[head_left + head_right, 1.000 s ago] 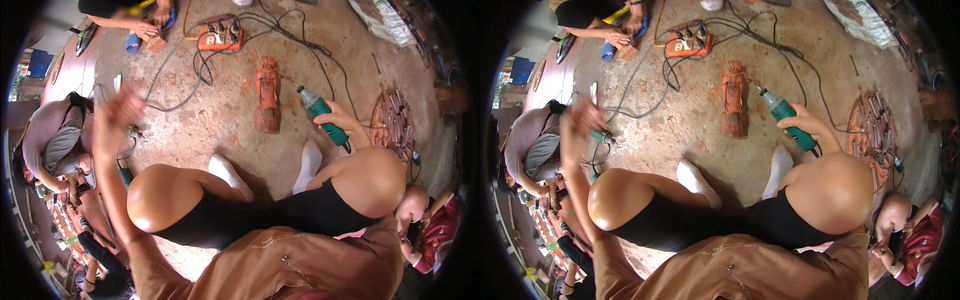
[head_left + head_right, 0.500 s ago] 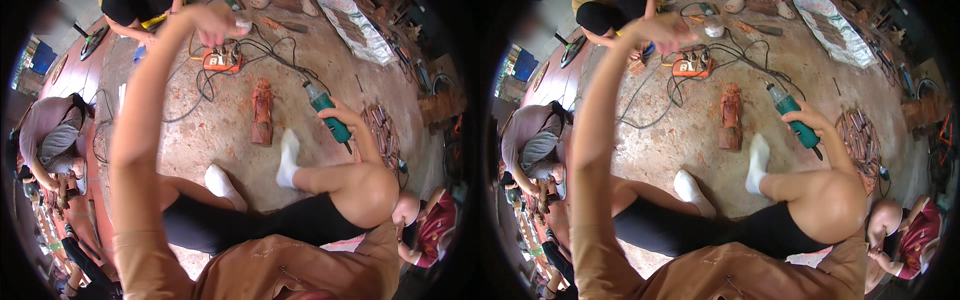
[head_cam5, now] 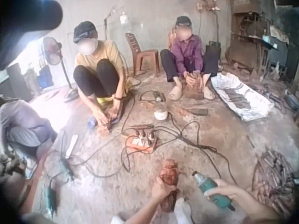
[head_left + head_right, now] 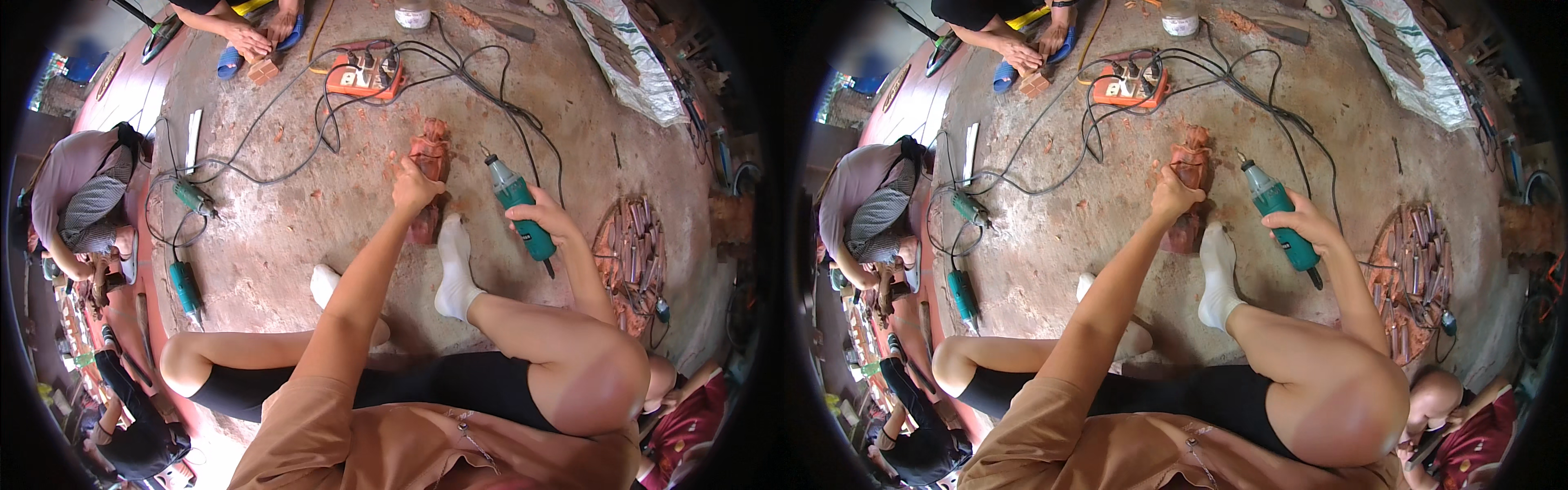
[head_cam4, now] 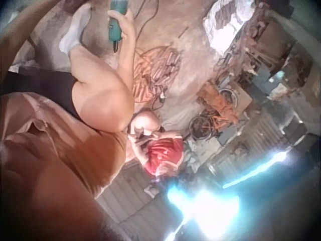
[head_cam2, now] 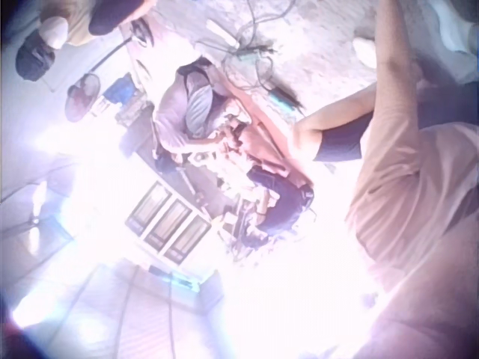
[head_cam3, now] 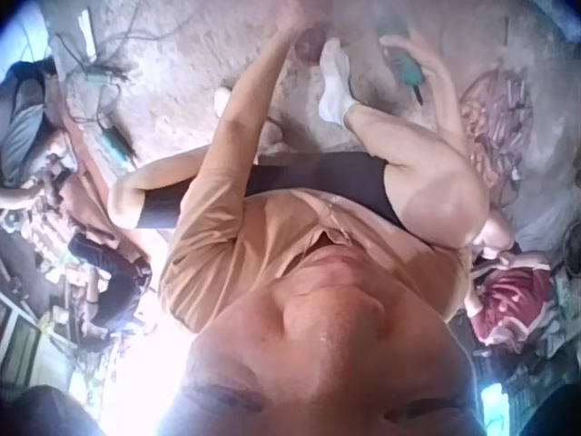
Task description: The person sits on the floor and uses a green rotary tool to carve a reddish-brown wooden figurine. They hold the figurine with their left hand and guide the tool with their right hand, working on different sections of the object throughout the clip.
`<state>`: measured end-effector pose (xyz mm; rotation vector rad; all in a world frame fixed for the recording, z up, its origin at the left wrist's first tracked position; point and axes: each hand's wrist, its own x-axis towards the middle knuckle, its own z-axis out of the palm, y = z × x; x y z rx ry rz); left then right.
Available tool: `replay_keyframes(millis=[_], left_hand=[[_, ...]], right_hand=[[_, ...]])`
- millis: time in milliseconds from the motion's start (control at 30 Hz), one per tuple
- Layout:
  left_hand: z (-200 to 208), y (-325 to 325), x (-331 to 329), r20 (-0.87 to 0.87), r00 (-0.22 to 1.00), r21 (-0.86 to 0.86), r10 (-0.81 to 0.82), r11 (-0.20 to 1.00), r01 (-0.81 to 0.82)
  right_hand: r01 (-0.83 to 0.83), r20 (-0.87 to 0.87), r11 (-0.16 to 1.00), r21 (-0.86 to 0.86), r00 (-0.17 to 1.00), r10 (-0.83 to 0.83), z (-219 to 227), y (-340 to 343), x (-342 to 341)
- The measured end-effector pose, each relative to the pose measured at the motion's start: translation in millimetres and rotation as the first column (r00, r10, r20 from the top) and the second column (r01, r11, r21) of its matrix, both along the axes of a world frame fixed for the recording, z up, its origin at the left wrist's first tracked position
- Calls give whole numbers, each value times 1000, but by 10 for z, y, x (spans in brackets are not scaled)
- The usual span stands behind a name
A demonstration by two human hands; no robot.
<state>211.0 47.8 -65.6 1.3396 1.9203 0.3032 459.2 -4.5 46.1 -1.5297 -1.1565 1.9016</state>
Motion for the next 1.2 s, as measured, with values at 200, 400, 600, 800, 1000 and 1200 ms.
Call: replay_keyframes(millis=[200, 400, 600, 800, 1000, 1200], left_hand=[[583, -966, -166, -31, 999, 148, 45, 988, -40], [305, -1498, -241, -62, 991, 150, 115, 983, -105], [39, -1384, -333, -18, 995, 201, 103, 975, -97], [-111, -1337, -463, 109, 986, 143, 123, 980, -138], [-256, -1322, -530, 445, 883, 161, 150, 956, -244], [-135, -1381, -520, 236, 963, 275, 129, 942, -194]], right_hand=[[-28, -60, 999, 33, 998, 30, -211, -15, 25], [-66, 1, 997, 47, 998, 66, 38, -190, -225], [-199, 34, 979, 44, 980, 197, 76, -254, -389], [-177, -28, 983, -45, 984, 176, -189, -267, -622], [-143, -21, 987, -73, 990, 142, -232, -265, -633], [-151, 84, 988, 4, 985, 150, -366, -437, -672]])
